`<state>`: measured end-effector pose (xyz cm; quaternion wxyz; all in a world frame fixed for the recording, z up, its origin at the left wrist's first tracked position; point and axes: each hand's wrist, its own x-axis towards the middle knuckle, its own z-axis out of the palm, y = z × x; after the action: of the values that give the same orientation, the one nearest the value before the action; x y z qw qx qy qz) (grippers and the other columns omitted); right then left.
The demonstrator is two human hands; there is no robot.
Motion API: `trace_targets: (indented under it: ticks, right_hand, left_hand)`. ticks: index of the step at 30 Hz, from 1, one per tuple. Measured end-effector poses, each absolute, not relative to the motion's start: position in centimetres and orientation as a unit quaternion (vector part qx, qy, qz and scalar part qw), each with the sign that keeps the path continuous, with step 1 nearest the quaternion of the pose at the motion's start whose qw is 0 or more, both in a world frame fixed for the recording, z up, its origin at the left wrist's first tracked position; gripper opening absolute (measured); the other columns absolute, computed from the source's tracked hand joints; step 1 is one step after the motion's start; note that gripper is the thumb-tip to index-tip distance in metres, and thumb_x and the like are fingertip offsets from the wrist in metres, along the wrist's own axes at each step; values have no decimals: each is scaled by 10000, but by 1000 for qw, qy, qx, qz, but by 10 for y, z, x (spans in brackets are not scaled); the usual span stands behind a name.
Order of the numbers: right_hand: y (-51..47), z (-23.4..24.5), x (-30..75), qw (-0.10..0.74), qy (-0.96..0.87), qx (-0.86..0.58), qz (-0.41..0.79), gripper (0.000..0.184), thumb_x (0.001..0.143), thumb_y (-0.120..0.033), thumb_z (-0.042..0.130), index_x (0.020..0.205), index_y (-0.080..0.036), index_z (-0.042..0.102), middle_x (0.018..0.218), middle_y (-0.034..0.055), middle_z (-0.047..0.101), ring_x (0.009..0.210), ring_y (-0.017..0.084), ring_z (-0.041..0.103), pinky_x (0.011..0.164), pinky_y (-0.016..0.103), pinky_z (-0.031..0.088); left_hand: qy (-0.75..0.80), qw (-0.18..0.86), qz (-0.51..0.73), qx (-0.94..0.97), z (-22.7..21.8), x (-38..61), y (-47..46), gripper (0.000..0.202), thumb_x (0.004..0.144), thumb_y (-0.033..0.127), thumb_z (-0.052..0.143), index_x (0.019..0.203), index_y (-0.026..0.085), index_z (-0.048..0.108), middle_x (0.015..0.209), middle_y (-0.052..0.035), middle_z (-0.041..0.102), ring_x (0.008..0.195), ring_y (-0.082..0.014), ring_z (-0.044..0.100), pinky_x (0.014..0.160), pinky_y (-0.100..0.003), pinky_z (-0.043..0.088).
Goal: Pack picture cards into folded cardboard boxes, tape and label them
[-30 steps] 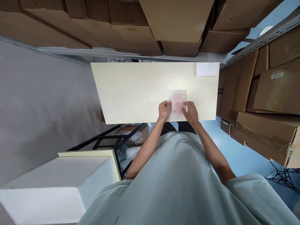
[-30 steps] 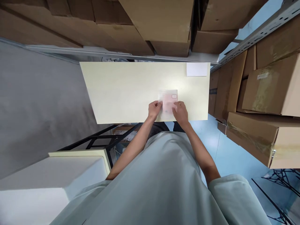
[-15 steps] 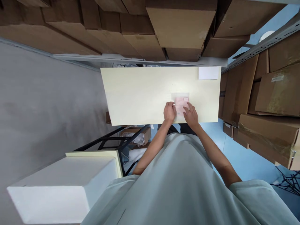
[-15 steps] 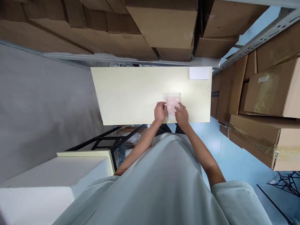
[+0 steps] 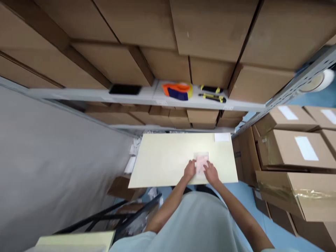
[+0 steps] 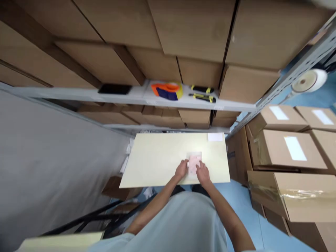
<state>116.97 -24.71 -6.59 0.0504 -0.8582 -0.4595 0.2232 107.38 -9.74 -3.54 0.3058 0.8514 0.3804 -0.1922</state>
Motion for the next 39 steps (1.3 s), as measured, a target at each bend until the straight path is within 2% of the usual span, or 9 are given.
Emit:
trace_targets:
  ticks: [3,6,8,14,18,21,29,34,39]
  right_hand:
    - [-241,-60,1163,15,-483,-857,182,410,980,-117,590,1332,-261,743,1603,175,613,1346,329,686,1037,451,574]
    - [-227,-40,1173,13,-529,-836,144,338,936,-39,592,1128,-225,798,1315,166,775,1160,308,766,925,406,589]
    - [-211,-15,1198,29,-558,-822,113,316,930,-21,597,1073,-215,801,1184,136,805,1120,286,764,902,369,575]
    - [-134,112,1323,71,-570,-818,-37,313,1092,-166,472,1243,-146,746,1288,201,734,1228,308,644,1051,411,477]
    - [-93,200,1381,91,-538,-829,-120,441,1152,-229,310,1411,-101,643,1439,239,645,1334,336,549,1147,454,389]
    - [-76,239,1399,87,-525,-836,-137,435,1147,-234,334,1448,-88,612,1475,245,623,1371,332,523,1157,442,380]
    - [-62,250,1407,32,-513,-855,-66,494,1051,-321,665,1485,-90,621,1450,247,685,1379,323,609,1109,390,456]
    - [-62,258,1401,33,-511,-857,-61,376,1023,-247,703,1383,-140,680,1357,198,744,1324,288,653,1038,330,486]
    - [-84,225,1384,60,-518,-852,-52,487,1103,-295,550,1549,-99,536,1445,223,674,1354,310,593,1095,372,471]
  left_hand:
    - [357,282,-203,867,-21,1063,-96,590,881,37,559,1435,239,566,1437,-140,634,1273,-261,724,1062,-355,559]
    - [325,264,-209,884,-8,1060,-84,571,827,111,654,1371,283,618,1378,-96,692,1288,-284,726,1097,-387,559]
    - [306,251,-200,896,5,1069,-68,561,814,148,682,1354,294,640,1344,-83,722,1297,-299,723,1127,-418,551]
    - [253,202,-78,943,88,1146,0,475,944,154,603,1409,224,661,1474,-153,667,1393,-311,657,1201,-429,500]
    - [214,163,42,962,169,1205,33,410,1028,198,537,1415,212,671,1461,-167,650,1406,-312,628,1209,-420,487]
    - [189,137,108,966,220,1233,47,443,1036,194,536,1462,223,654,1440,-150,654,1395,-297,625,1185,-411,512]
    - [171,95,136,971,261,1244,56,377,988,170,632,1340,231,752,1359,-117,712,1305,-277,693,1119,-382,571]
    - [192,93,118,970,254,1232,52,324,987,167,629,1267,228,779,1288,-115,744,1237,-289,729,1048,-384,599]
    - [209,138,76,965,205,1211,41,288,999,178,617,1216,233,798,1273,-121,753,1227,-279,728,1086,-359,564]
